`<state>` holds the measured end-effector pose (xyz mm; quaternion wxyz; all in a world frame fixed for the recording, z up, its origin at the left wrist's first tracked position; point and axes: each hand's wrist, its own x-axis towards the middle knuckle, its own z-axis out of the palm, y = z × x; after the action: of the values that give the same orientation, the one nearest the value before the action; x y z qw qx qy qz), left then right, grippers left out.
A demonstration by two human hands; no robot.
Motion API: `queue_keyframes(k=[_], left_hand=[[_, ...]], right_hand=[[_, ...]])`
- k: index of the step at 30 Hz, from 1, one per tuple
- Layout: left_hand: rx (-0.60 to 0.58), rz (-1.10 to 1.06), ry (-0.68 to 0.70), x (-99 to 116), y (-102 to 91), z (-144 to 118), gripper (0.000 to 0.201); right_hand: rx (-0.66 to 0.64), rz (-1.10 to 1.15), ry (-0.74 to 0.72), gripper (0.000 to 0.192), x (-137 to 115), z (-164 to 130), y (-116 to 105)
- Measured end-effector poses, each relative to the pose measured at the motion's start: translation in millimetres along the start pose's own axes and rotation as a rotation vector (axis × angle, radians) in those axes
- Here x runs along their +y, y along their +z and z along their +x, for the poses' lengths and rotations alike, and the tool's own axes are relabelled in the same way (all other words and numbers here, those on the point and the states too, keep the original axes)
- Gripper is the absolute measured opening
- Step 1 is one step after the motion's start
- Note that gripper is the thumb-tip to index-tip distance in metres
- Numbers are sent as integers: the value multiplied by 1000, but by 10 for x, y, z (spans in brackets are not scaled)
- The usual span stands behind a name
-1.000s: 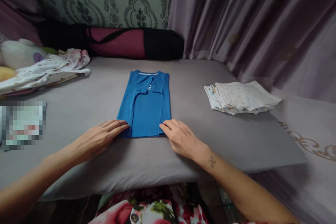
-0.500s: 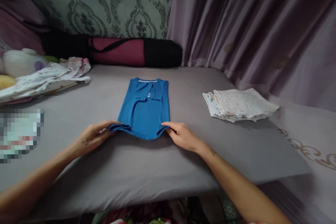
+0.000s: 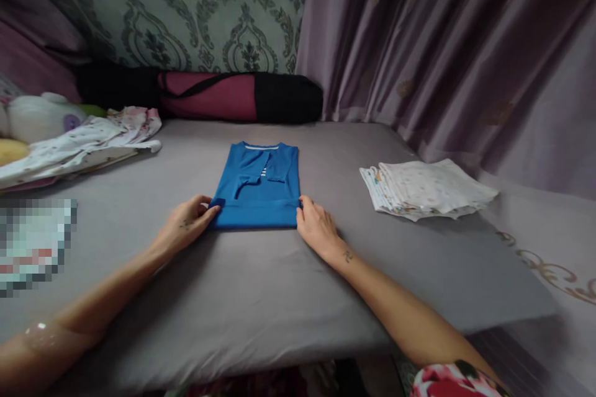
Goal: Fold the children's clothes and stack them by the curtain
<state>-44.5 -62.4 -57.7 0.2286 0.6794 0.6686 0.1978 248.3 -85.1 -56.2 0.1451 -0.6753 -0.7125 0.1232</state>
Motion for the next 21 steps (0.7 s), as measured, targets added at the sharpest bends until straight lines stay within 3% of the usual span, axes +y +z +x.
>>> queue_keyframes(k=[8, 10, 12, 14, 16, 18, 21], left_hand=[[69, 257, 46, -79, -34, -50, 41], [167, 323, 162, -82, -62, -77, 40], [217, 340, 377, -41, -64, -105, 40], [131, 325, 616, 31, -22, -122, 41], [6, 340, 755, 105, 56, -121, 45], [-59, 399, 752, 148, 138, -104, 52], [-125, 466, 673, 132, 213, -68, 59]], right_hand=[[-76, -136, 7, 37, -39, -28, -140], [-12, -177, -58, 41, -84, -25, -155], [48, -196, -223, 45, -157, -25, -136], [19, -189, -459, 48, -241, -26, -79], [-79, -182, -645, 54, -311, -24, -1], [-175, -183, -709, 59, -350, -19, 71], [-253, -169, -689, 60, -357, -5, 124]])
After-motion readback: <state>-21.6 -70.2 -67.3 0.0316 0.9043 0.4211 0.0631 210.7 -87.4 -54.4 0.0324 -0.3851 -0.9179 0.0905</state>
